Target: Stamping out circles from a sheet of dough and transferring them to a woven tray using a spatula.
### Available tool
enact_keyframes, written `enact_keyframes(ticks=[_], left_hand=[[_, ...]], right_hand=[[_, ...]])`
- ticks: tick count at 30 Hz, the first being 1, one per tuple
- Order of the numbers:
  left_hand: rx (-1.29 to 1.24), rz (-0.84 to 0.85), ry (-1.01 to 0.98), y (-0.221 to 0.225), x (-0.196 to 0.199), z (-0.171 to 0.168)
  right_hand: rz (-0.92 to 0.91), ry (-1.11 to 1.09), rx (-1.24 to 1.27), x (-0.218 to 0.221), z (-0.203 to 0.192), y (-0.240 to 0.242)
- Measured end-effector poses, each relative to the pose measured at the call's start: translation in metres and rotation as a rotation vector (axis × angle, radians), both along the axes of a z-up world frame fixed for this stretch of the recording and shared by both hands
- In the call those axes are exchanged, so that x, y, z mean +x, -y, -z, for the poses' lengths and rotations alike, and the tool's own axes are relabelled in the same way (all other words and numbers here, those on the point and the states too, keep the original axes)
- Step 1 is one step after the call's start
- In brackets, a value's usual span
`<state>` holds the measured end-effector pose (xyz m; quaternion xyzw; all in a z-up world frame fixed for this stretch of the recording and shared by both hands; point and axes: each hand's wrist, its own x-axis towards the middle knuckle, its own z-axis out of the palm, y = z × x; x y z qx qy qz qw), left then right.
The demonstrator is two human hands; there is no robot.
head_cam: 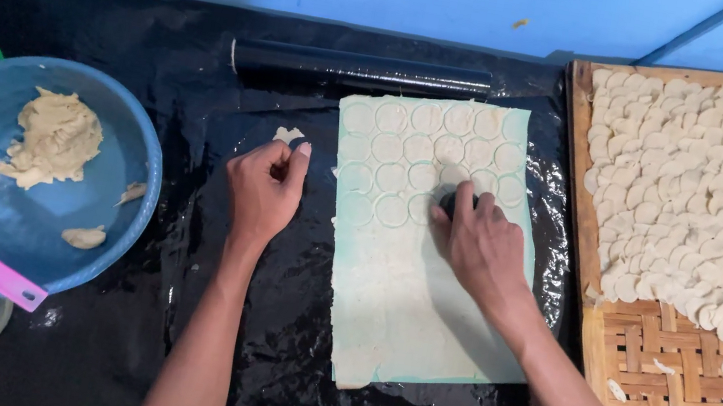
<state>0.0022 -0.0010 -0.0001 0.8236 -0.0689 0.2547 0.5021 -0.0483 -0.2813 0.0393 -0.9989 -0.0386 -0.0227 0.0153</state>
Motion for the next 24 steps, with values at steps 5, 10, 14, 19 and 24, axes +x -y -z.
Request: enact_keyframes(ticks=[5,10,14,19,24], left_hand=[[-0.025,0.016,-0.015,0.0,-0.002,-0.002],[-0.024,0.007,0.011,-0.001,-0.001,-0.001],[-0.027,0.02,-0.023,-0.001,-0.001,0.004],[-0.018,0.008,0.0,-0.002,-0.001,0.004],[-0.007,0.021,0.024,-0.001,-0.002,0.002]], right_hand=[[-0.157,-0.022,0.045,0.003,0.001,0.006],[-0.047,0.082,0.007,0.003,0.003,0.004],[-0.159,-0.026,0.044,0.002,0.0,0.007],[-0.071,0.082,0.006,0.001,0.002,0.001],[0.0,-0.083,-0.008,-0.001,0.002,-0.001]])
